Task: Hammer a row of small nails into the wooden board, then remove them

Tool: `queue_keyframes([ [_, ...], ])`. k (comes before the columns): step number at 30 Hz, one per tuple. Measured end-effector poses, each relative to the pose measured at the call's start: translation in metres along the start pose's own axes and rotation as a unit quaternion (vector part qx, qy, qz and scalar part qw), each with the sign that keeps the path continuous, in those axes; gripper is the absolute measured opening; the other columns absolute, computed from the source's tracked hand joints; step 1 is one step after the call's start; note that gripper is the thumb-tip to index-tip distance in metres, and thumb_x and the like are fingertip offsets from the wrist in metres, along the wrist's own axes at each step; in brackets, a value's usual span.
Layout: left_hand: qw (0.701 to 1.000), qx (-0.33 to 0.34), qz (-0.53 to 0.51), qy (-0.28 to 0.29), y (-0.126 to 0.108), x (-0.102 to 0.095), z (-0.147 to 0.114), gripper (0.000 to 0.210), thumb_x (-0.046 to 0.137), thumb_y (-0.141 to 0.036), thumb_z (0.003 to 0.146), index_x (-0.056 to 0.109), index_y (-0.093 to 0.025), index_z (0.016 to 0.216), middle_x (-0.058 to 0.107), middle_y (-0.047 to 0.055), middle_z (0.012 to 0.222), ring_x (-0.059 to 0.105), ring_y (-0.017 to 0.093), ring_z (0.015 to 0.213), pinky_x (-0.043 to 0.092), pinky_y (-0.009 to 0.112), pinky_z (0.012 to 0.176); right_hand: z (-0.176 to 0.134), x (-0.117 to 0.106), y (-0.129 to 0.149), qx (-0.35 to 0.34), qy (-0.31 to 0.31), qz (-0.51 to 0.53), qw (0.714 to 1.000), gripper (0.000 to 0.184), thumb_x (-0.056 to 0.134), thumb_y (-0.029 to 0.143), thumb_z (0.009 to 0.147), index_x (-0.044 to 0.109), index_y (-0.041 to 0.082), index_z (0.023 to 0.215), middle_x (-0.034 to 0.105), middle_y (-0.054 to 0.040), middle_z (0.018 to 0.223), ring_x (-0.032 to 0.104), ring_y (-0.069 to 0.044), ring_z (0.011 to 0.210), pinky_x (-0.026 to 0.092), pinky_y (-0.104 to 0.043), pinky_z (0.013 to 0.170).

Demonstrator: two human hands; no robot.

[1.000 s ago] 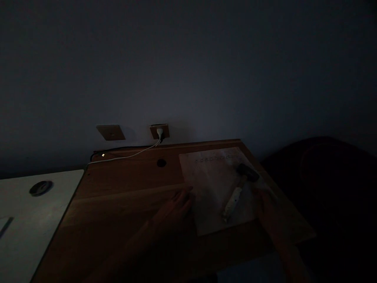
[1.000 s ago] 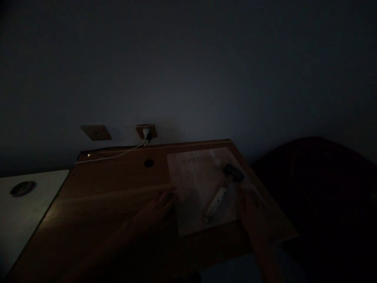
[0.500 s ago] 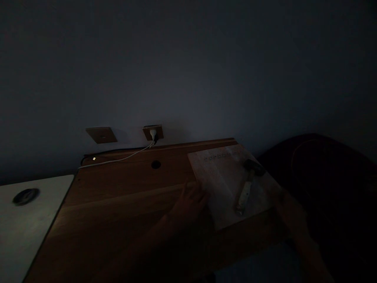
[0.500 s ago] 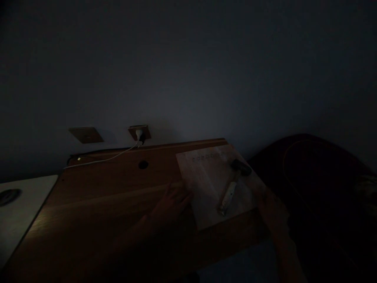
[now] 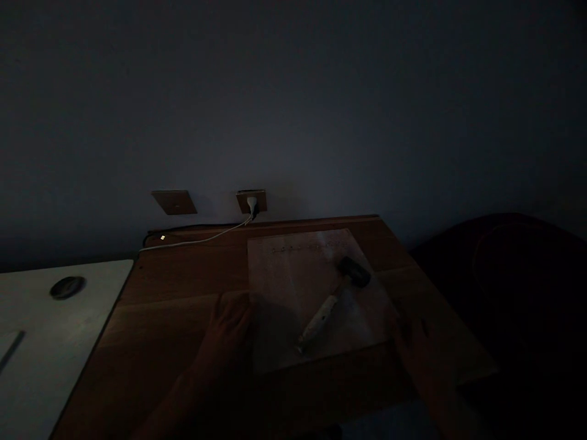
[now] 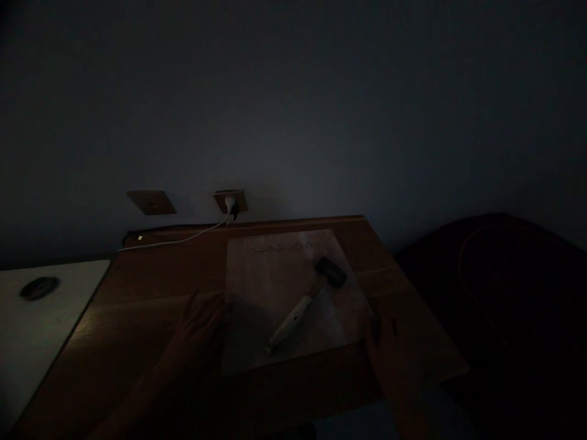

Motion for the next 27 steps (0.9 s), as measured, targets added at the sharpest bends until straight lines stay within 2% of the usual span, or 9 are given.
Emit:
queue_keyframes([
  [5, 0.998, -0.008, 0.058, -0.034, 0.035, -0.030, -0.074, 0.042, 0.043, -0.017, 0.097, 0.060, -0.020, 0.136, 0.069, 0.011, 0.132, 0.053, 0.030, 0.133, 0.018, 0.059, 0.123, -0.030, -0.004, 0.069, -0.070, 0.040, -0.020, 0.997, 0.041, 0.037, 0.038, 0.101, 0.061, 0.022, 0.132, 0.075, -0.0130, 0.091, 0.072, -0.027, 0.072, 0.057, -0.041, 0.064],
  [8, 0.996, -0.040, 0.080, -0.018, 0.049, -0.037, -0.097, 0.040, 0.046, -0.016, 0.095, 0.063, -0.022, 0.131, 0.069, 0.010, 0.131, 0.050, 0.032, 0.134, 0.023, 0.058, 0.121, -0.047, -0.022, 0.130, -0.228, -0.006, -0.027, 0.973, 0.037, 0.043, 0.014, 0.094, 0.068, 0.024, 0.120, 0.076, -0.0142, 0.107, 0.073, -0.031, 0.092, 0.059, -0.044, 0.074],
  [11, 0.994, -0.065, 0.091, -0.017, 0.051, -0.038, -0.096, 0.041, 0.045, -0.018, 0.097, 0.060, -0.021, 0.135, 0.065, 0.012, 0.136, 0.049, 0.031, 0.135, 0.029, 0.054, 0.119, -0.074, -0.041, 0.201, -0.403, -0.055, 0.028, 0.913, 0.054, 0.043, -0.004, 0.082, 0.068, 0.025, 0.121, 0.071, -0.0115, 0.125, 0.064, -0.032, 0.118, 0.055, -0.050, 0.094],
  [13, 0.992, -0.063, 0.102, -0.026, 0.044, -0.035, -0.088, 0.046, 0.042, -0.018, 0.099, 0.054, -0.018, 0.143, 0.059, 0.014, 0.144, 0.045, 0.030, 0.141, 0.029, 0.051, 0.119, -0.085, -0.041, 0.241, -0.462, -0.022, 0.076, 0.883, 0.058, 0.049, -0.002, 0.085, 0.062, 0.027, 0.133, 0.067, -0.0089, 0.131, 0.061, -0.027, 0.121, 0.052, -0.045, 0.101],
  [14, 0.992, -0.061, 0.106, -0.024, 0.040, -0.032, -0.083, 0.049, 0.041, -0.019, 0.100, 0.049, -0.017, 0.148, 0.054, 0.015, 0.149, 0.040, 0.030, 0.145, 0.028, 0.051, 0.120, -0.093, -0.042, 0.260, -0.506, -0.018, 0.100, 0.856, 0.056, 0.052, -0.001, 0.086, 0.061, 0.026, 0.134, 0.065, -0.0083, 0.136, 0.058, -0.025, 0.125, 0.051, -0.041, 0.102],
  [16, 0.992, -0.061, 0.109, -0.012, 0.033, -0.023, -0.074, 0.054, 0.041, -0.028, 0.102, 0.039, -0.017, 0.156, 0.042, 0.016, 0.159, 0.030, 0.032, 0.151, 0.023, 0.053, 0.122, -0.097, -0.038, 0.283, -0.539, -0.020, 0.116, 0.834, 0.048, 0.058, 0.004, 0.089, 0.063, 0.026, 0.131, 0.064, -0.0071, 0.138, 0.052, -0.025, 0.133, 0.048, -0.041, 0.104],
  [19, 0.992, -0.057, 0.111, 0.010, 0.024, -0.014, -0.067, 0.065, 0.045, -0.045, 0.102, 0.031, -0.020, 0.160, 0.032, 0.014, 0.165, 0.023, 0.032, 0.155, 0.015, 0.055, 0.125, -0.092, -0.028, 0.296, -0.547, -0.014, 0.124, 0.828, 0.038, 0.065, 0.009, 0.090, 0.066, 0.027, 0.123, 0.070, -0.0047, 0.127, 0.055, -0.026, 0.127, 0.046, -0.043, 0.101],
  [23, 0.992, -0.053, 0.106, 0.044, 0.022, -0.007, -0.068, 0.065, 0.048, -0.046, 0.102, 0.031, -0.023, 0.160, 0.028, 0.010, 0.167, 0.023, 0.030, 0.155, 0.010, 0.052, 0.127, -0.079, -0.022, 0.288, -0.514, 0.016, 0.131, 0.848, 0.031, 0.066, 0.009, 0.087, 0.071, 0.029, 0.111, 0.073, -0.0033, 0.114, 0.061, -0.024, 0.110, 0.044, -0.042, 0.097],
  [27, 0.992, -0.053, 0.100, 0.048, 0.024, -0.012, -0.067, 0.066, 0.048, -0.048, 0.102, 0.031, -0.024, 0.160, 0.030, 0.010, 0.166, 0.026, 0.029, 0.154, 0.010, 0.052, 0.127, -0.066, -0.025, 0.270, -0.480, 0.023, 0.136, 0.866, 0.038, 0.061, 0.002, 0.083, 0.074, 0.028, 0.106, 0.073, -0.0045, 0.115, 0.060, -0.024, 0.114, 0.041, -0.042, 0.099],
])
Point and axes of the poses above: each hand's wrist, its own z-axis towards the middle knuckle, its own x-axis out of the palm, y = z × x, the point moved 10 cm from there along z, towards the middle knuckle
